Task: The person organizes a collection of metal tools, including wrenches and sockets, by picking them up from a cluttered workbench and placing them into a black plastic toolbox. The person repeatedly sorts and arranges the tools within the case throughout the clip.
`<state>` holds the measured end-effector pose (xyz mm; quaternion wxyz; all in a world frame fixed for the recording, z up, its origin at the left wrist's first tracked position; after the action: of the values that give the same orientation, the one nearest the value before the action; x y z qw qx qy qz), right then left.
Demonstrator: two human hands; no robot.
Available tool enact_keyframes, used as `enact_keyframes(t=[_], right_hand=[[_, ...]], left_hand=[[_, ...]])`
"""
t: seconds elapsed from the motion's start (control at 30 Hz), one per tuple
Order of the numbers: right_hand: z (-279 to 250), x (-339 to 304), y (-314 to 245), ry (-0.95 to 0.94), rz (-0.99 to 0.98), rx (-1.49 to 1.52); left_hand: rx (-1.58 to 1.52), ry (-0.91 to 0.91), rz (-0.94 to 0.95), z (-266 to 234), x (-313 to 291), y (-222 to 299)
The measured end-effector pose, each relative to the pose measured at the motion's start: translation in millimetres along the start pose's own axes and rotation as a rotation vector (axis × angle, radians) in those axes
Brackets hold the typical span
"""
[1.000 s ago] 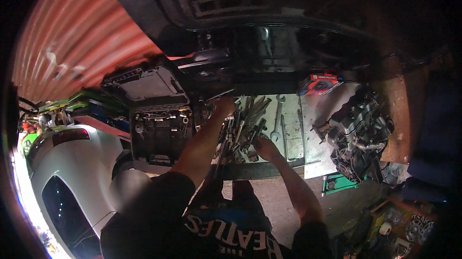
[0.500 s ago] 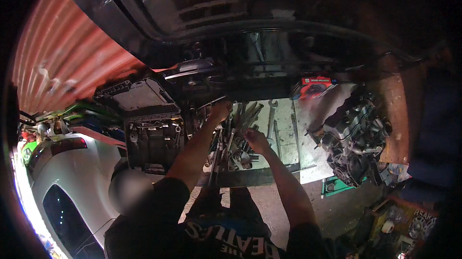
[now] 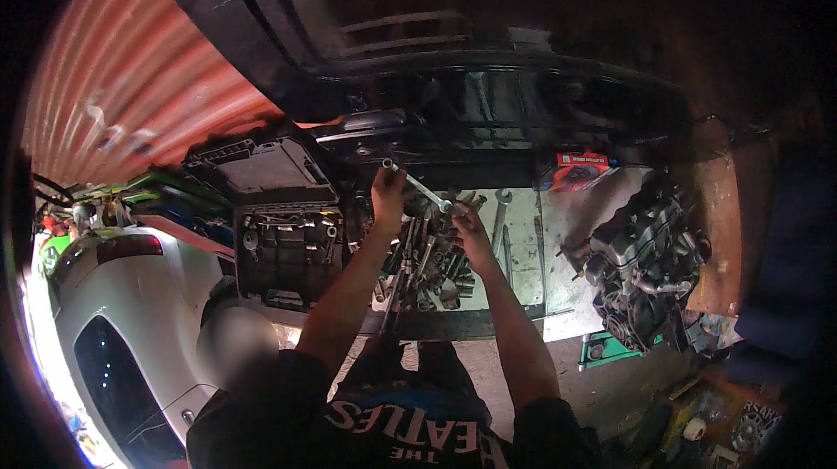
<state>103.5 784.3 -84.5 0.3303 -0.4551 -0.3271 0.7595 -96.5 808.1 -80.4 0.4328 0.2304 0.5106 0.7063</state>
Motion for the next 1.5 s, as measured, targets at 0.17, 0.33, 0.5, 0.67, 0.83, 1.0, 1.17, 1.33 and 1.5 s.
enact_keyframes(t=[0.17,0.33,0.5,0.67,0.83,1.0,1.17,1.33,1.5], right_hand=[[-1,14,16,0.082,-0.127,-0.282],[19,0,36,-0.012,-0.081,-0.174],[41,2,71,0.090,-0.378,-0.630],[60,17,104,0.027,-0.620,-0.810],[118,5,127,0.053,-0.215,-0.342],[153,6,155,0.214,-1.281,-1.467],[215,39,204,-0.031,-0.277,-0.482],[297,67,227,-0.062,0.075,-0.185],[344,113,256,0.042,0.154,-0.280]], left_hand=[[-0.185,0.106,-0.230,-12,-34,-18],[-0.117,0.224,-0.293,-57,-51,-14],[-0.085,0.266,-0.262,-97,-58,8],[-0.080,0.252,-0.342,-132,-59,23],[0.062,0.241,-0.311,-225,-44,-9],[0.063,0.162,-0.353,-262,-42,16],[0.652,0.127,-0.276,-358,-30,21],[0.181,0.454,-0.260,-458,-44,54],[0.406,0.560,-0.214,-518,-55,97]])
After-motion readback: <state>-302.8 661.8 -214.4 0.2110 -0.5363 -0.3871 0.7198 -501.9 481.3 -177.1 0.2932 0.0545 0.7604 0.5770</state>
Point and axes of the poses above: each hand's wrist, its own x-axis towards the middle knuckle, its own z-axis out of the palm, y = z × x, the point moved 1 cm from there along x, towards the middle knuckle, and after that the axes turned 3 degrees about z, right-handed, at the moved point
